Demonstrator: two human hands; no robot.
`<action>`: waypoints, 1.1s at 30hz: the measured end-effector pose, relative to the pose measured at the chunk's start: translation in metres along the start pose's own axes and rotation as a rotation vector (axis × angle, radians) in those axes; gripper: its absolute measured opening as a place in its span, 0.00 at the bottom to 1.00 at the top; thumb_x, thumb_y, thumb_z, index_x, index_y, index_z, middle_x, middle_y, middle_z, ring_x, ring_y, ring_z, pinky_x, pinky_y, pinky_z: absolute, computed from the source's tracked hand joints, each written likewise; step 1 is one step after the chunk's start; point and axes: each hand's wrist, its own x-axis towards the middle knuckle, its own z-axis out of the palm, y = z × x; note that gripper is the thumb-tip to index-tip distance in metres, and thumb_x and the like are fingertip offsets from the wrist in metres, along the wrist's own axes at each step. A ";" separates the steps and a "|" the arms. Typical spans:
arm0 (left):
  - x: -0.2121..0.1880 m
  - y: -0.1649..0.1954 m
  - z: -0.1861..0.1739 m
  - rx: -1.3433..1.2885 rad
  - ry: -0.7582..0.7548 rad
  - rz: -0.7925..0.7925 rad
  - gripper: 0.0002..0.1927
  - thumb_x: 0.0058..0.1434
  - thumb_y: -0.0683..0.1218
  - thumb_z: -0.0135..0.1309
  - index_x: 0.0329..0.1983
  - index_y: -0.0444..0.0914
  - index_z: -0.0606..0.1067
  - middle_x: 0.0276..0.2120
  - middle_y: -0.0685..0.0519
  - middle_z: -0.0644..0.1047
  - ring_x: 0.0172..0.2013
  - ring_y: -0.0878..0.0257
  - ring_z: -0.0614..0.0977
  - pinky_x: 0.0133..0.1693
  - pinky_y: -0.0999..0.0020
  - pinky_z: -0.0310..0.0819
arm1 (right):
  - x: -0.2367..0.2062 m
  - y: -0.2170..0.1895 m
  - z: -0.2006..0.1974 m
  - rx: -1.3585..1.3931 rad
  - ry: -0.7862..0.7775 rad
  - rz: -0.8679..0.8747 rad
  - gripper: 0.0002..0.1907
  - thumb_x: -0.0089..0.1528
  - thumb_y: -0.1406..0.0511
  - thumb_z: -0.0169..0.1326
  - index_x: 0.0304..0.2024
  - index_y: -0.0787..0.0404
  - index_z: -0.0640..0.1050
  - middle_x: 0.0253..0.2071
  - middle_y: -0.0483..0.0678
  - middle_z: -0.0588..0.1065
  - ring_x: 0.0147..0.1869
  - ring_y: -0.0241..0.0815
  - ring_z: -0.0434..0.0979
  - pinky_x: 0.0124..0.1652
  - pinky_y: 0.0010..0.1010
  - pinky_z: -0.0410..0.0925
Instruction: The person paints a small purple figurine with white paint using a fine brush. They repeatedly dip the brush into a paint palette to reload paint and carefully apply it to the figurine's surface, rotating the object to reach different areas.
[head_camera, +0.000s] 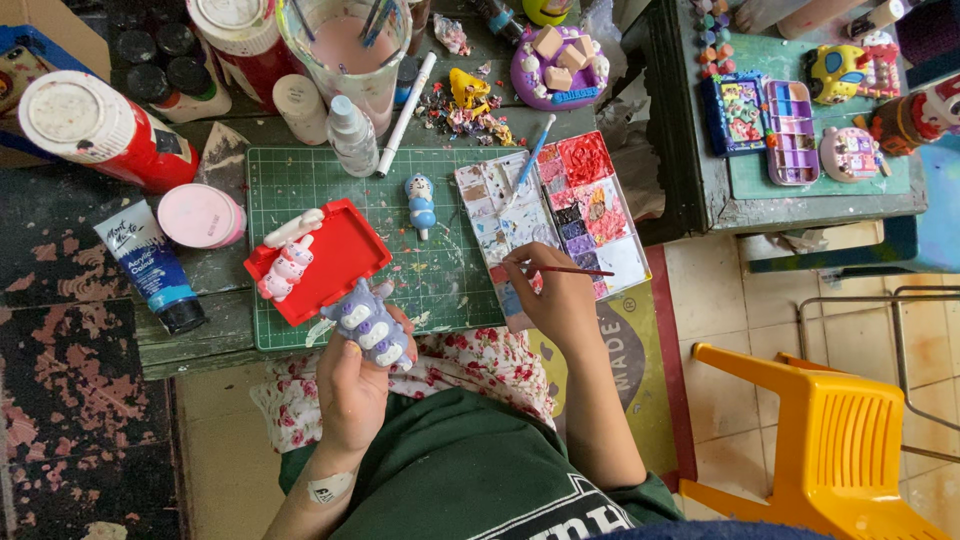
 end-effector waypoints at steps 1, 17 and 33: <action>0.000 0.001 0.001 0.016 -0.021 0.018 0.29 0.76 0.53 0.37 0.70 0.27 0.61 0.51 0.40 0.72 0.43 0.56 0.76 0.48 0.59 0.72 | -0.001 0.000 -0.001 -0.008 0.007 -0.017 0.06 0.63 0.67 0.62 0.40 0.61 0.80 0.37 0.49 0.80 0.38 0.42 0.81 0.34 0.31 0.70; 0.008 0.006 0.007 0.112 -0.037 0.156 0.27 0.75 0.46 0.35 0.73 0.26 0.56 0.59 0.39 0.70 0.58 0.53 0.75 0.60 0.53 0.73 | 0.027 -0.010 -0.007 0.558 0.072 0.065 0.06 0.69 0.67 0.54 0.44 0.64 0.72 0.37 0.46 0.80 0.36 0.30 0.78 0.31 0.20 0.67; 0.010 0.008 -0.011 0.079 0.038 0.236 0.24 0.74 0.44 0.35 0.69 0.25 0.59 0.60 0.38 0.70 0.57 0.50 0.75 0.56 0.51 0.75 | 0.262 -0.127 0.044 -0.465 -0.063 -0.308 0.14 0.47 0.55 0.69 0.28 0.54 0.82 0.28 0.50 0.80 0.36 0.51 0.80 0.33 0.43 0.72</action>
